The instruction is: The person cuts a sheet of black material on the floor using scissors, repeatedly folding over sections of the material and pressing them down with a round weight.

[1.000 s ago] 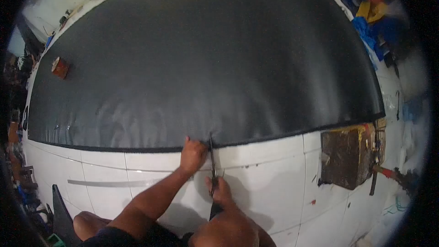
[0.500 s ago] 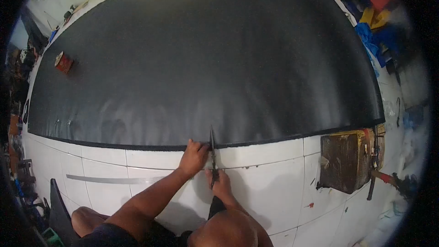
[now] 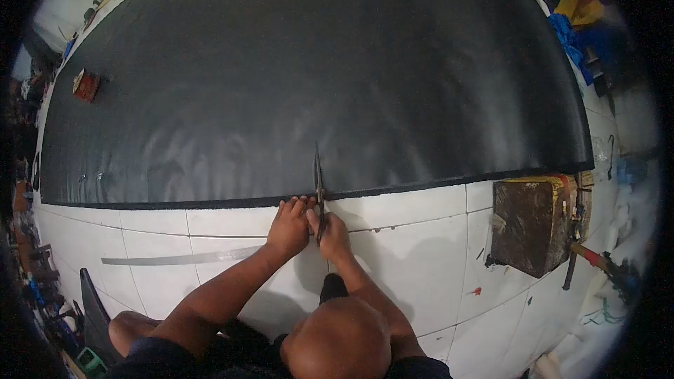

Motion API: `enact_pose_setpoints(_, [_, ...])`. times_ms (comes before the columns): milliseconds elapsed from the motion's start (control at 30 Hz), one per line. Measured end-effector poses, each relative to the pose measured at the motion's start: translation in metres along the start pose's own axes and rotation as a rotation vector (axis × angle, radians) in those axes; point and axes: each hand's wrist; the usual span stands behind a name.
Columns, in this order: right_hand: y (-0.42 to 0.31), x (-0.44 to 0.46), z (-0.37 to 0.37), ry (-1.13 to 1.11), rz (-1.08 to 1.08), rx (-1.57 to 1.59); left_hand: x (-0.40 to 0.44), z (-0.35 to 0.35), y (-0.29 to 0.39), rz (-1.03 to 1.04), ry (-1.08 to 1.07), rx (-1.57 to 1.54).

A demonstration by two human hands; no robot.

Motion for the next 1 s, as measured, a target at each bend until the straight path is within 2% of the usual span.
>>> enact_pose_setpoints(167, [-0.002, 0.035, 0.01, 0.075, -0.079, 0.062, 0.001, -0.001, 0.0, 0.016, -0.007, -0.001])
enact_pose_setpoints(233, [-0.009, 0.039, 0.002, 0.011, -0.009, -0.009, 0.0, -0.002, -0.001, 0.033, -0.008, -0.012])
enact_pose_setpoints(300, [-0.004, 0.039, 0.007, 0.064, -0.091, 0.028, 0.0, -0.006, 0.001, 0.026, -0.017, -0.039])
enact_pose_setpoints(433, [-0.023, 0.035, 0.002, 0.064, -0.027, -0.006, 0.001, -0.012, 0.004, 0.008, -0.077, -0.03])
enact_pose_setpoints(533, [-0.037, 0.045, 0.004, 0.022, 0.113, 0.076, -0.001, -0.007, 0.001, 0.015, -0.055, -0.035])
enact_pose_setpoints(667, [-0.051, 0.068, 0.0, -0.018, 0.107, 0.115, -0.002, -0.011, 0.002, 0.028, -0.087, -0.035])
enact_pose_setpoints(733, [-0.034, 0.091, 0.008, 0.056, -0.012, -0.002, -0.001, -0.011, 0.001, 0.022, -0.089, -0.024])
enact_pose_setpoints(867, [-0.059, 0.107, 0.004, 0.0, 0.114, 0.037, -0.002, -0.006, 0.0, 0.01, -0.088, 0.016])
enact_pose_setpoints(933, [-0.065, 0.12, 0.002, 0.014, 0.008, 0.09, -0.001, -0.005, -0.002, 0.017, -0.099, 0.046])
enact_pose_setpoints(1000, [-0.073, 0.12, 0.001, 0.007, 0.045, 0.144, -0.001, -0.007, 0.001, 0.016, -0.129, 0.081])
Point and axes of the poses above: each hand's wrist, its own x-axis towards the middle knuckle, its own z-axis out of the palm, y = z × x, and after that the axes turned 13 degrees about -x, right-handed
